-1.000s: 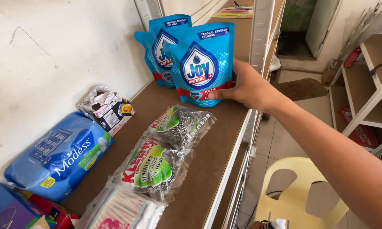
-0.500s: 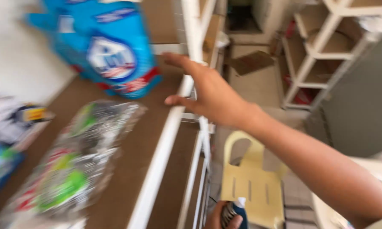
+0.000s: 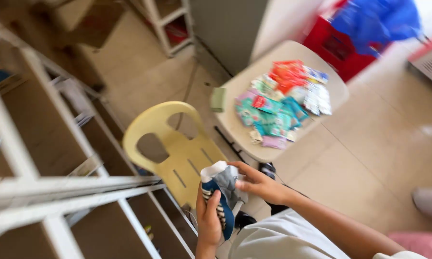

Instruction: Cleaning individual product sachets with a cloth and organizing them on a storage shelf.

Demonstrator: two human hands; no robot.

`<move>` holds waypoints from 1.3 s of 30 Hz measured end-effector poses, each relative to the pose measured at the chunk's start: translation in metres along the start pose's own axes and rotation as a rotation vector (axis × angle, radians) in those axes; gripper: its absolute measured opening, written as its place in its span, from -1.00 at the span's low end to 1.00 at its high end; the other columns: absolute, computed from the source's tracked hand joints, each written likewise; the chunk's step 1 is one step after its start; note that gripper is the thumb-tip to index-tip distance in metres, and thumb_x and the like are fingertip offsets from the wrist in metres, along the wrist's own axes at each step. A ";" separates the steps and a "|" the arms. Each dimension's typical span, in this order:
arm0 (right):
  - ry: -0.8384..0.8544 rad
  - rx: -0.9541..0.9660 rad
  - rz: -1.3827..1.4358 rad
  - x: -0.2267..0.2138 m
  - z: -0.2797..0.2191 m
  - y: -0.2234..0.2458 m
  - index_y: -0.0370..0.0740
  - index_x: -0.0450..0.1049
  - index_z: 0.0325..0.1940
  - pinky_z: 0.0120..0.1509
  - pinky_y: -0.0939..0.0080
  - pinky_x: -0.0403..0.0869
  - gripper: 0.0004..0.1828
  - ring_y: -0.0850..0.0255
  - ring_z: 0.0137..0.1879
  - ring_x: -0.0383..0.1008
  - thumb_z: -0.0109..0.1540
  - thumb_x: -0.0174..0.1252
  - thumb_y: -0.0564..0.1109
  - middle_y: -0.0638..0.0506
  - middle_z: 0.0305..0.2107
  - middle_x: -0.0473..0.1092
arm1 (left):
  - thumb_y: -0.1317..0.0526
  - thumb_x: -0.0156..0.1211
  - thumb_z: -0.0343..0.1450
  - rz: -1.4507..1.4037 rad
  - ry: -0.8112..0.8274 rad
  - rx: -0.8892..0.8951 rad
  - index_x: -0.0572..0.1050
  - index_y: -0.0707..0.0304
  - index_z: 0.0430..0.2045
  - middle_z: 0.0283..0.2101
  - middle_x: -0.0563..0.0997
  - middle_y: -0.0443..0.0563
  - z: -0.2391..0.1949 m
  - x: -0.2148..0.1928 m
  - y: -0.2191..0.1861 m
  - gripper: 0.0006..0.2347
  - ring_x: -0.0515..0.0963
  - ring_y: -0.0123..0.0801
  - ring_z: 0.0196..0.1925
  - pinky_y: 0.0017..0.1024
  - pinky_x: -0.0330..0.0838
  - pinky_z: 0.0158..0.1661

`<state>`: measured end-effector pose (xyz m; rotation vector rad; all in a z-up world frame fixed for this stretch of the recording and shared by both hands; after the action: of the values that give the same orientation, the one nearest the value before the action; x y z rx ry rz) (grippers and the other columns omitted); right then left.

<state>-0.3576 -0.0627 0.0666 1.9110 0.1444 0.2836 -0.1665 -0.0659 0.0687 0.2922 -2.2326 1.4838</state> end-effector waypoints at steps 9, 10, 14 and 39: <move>-0.561 -0.072 -0.511 -0.138 0.009 -0.039 -0.24 0.53 -0.06 -0.17 0.28 0.57 -0.75 0.23 -0.26 0.59 0.19 0.13 -0.32 0.04 -0.25 0.58 | 0.12 0.29 0.37 0.614 0.161 0.031 0.47 0.27 -0.23 -0.41 0.56 -0.07 0.103 0.058 0.041 -0.75 0.50 -0.46 -0.45 -0.47 0.46 -0.33; -0.547 -0.064 -0.503 -0.155 0.025 -0.045 -0.24 0.53 -0.06 -0.17 0.28 0.57 -0.75 0.23 -0.26 0.59 0.19 0.13 -0.32 0.04 -0.25 0.58 | 0.12 0.29 0.37 0.618 0.146 0.019 0.47 0.27 -0.23 -0.41 0.56 -0.07 0.122 0.053 0.043 -0.75 0.50 -0.46 -0.45 -0.47 0.46 -0.33; -0.492 0.106 -1.119 -0.222 0.099 -0.071 -0.02 0.37 0.17 0.06 -0.04 0.51 -0.60 -0.05 0.15 0.44 0.25 0.18 -0.07 -0.04 -0.03 0.42 | 0.03 0.53 0.23 0.957 -0.074 -0.060 0.50 0.12 -0.28 -0.37 0.65 0.06 0.189 0.057 0.033 -0.65 0.66 -0.12 -0.23 -0.11 0.48 -0.08; -0.652 0.325 0.597 -0.338 0.148 0.022 -0.51 0.52 -0.06 -0.23 0.14 0.57 -0.71 0.09 -0.32 0.55 0.20 0.25 -0.23 -0.19 -0.30 0.56 | 0.19 -0.02 0.52 0.648 0.140 0.331 0.45 0.38 0.01 0.04 0.60 0.10 0.357 0.183 0.034 -0.73 0.62 -0.31 0.02 -0.39 0.50 0.10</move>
<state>-0.6447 -0.2846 -0.0047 2.2376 -0.8708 0.0147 -0.4279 -0.3664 0.0105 -0.4754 -2.0541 2.1250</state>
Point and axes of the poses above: each hand's wrist, its own z-axis towards the middle knuckle, its own x-axis out of the palm, y = z × x, the point moved 1 cm from there along z, towards the middle knuckle
